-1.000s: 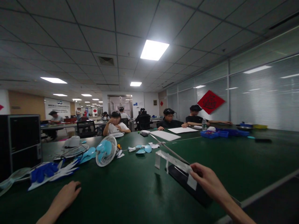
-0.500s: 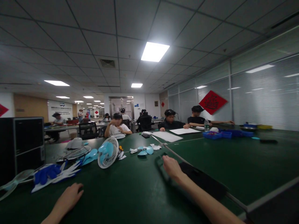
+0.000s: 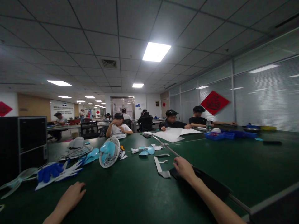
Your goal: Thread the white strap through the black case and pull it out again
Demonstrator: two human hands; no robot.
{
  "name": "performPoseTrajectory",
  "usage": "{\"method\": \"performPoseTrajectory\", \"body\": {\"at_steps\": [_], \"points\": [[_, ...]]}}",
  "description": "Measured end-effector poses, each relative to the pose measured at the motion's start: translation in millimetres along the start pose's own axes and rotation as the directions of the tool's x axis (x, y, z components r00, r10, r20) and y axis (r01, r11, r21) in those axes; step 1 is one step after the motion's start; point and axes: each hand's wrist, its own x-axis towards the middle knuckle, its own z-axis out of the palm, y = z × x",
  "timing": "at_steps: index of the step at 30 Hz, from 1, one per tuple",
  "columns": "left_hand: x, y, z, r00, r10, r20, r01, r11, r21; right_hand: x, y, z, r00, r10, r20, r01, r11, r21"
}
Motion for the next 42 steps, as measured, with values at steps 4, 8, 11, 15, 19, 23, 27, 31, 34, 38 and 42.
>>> {"method": "performPoseTrajectory", "body": {"at_steps": [4, 8, 11, 15, 19, 23, 27, 31, 34, 38, 42], "points": [[-1.2, 3.6, 0.2, 1.000, -0.003, -0.007, 0.003, 1.000, 0.014, -16.5, 48.0, -13.4, 0.990, 0.136, -0.023, -0.137, 0.989, -0.049], [-2.1, 5.1, -0.4, 1.000, 0.000, -0.007, 0.000, 0.999, 0.038, -32.4, 76.4, -13.7, 0.964, 0.261, 0.049, -0.259, 0.965, -0.039], [-3.5, 5.3, -3.2, 1.000, -0.007, 0.017, 0.006, 0.999, 0.039, -35.6, 84.1, -11.9, 0.949, 0.299, 0.104, -0.300, 0.954, -0.007], [-6.1, 8.3, -7.1, 1.000, -0.010, 0.014, 0.010, 1.000, 0.026, -33.7, 85.3, -12.9, 0.941, 0.320, 0.115, -0.322, 0.947, 0.003], [-9.2, 14.3, -8.7, 1.000, -0.015, 0.006, 0.015, 0.999, 0.031, -32.7, 90.5, -15.1, 0.940, 0.326, 0.101, -0.329, 0.944, 0.014], [-11.6, 19.0, -9.5, 1.000, -0.020, -0.022, 0.020, 1.000, 0.013, -28.2, 94.9, -17.2, 0.958, 0.274, -0.089, -0.271, 0.962, 0.041], [-13.1, 21.7, -10.8, 1.000, -0.024, -0.015, 0.025, 1.000, 0.014, -17.5, 70.8, -19.8, 0.968, 0.151, -0.199, -0.129, 0.984, 0.119], [-18.2, 30.3, -16.9, 0.999, -0.038, 0.012, 0.037, 0.998, 0.054, -8.7, 9.5, -17.0, 0.988, -0.090, -0.128, 0.121, 0.959, 0.255], [-25.1, 41.5, -25.3, 0.998, -0.055, 0.015, 0.054, 0.995, 0.089, -5.8, -46.8, -6.6, 0.959, -0.280, -0.042, 0.278, 0.906, 0.319], [-33.4, 57.0, -35.8, 0.999, -0.039, -0.002, 0.039, 0.997, 0.068, -1.5, -112.8, 15.9, 0.885, -0.461, 0.061, 0.415, 0.842, 0.345], [-34.5, 68.4, -36.4, 0.999, 0.011, -0.053, -0.014, 0.999, -0.049, 4.8, -160.9, 34.6, 0.830, -0.550, 0.094, 0.480, 0.789, 0.384]]}}
